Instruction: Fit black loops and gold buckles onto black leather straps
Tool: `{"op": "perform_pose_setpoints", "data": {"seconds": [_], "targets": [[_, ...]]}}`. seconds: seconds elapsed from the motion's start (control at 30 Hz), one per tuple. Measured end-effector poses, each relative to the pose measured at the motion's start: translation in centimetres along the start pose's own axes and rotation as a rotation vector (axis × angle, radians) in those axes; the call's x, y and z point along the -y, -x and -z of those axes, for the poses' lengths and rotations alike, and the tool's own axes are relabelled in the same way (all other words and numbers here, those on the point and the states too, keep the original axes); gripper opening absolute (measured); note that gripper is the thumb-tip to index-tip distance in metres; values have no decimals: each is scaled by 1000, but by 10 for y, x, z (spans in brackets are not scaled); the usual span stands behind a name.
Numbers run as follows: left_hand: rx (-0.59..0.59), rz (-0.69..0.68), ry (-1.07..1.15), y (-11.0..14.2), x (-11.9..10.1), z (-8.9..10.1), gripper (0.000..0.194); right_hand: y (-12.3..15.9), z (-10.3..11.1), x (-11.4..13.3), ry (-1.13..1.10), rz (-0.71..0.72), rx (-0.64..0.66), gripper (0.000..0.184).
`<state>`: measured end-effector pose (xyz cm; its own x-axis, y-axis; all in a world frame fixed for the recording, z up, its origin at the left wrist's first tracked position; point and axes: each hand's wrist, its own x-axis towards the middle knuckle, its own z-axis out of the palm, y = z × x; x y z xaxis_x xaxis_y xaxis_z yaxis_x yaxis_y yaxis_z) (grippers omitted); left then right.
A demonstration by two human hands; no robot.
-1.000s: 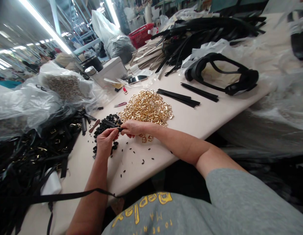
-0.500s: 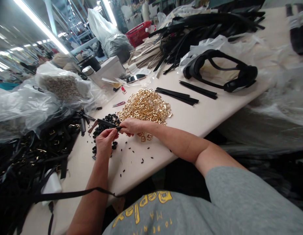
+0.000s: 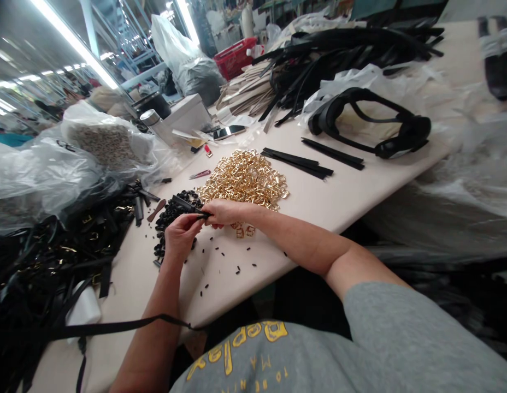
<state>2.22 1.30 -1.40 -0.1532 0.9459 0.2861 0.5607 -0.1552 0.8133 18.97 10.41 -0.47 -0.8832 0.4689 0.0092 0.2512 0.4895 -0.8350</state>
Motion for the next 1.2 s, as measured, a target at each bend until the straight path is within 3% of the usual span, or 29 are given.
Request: {"op": "perform_pose_setpoints", "data": {"seconds": [0.23,0.53,0.73,1.2], "targets": [[-34,71,14,1,-3,0,23,3,2,7,-97,22,34,4],[-59,210,238,2,-12,-3,33,4,5,17,-136,-38,-53,25],[-16,228,294,4,-20,-5,32,6,3,23,-64,-48,-64,25],[-127,139,114,3,-17,-4,26,4,1,31,263,-177,-137,23]]}}
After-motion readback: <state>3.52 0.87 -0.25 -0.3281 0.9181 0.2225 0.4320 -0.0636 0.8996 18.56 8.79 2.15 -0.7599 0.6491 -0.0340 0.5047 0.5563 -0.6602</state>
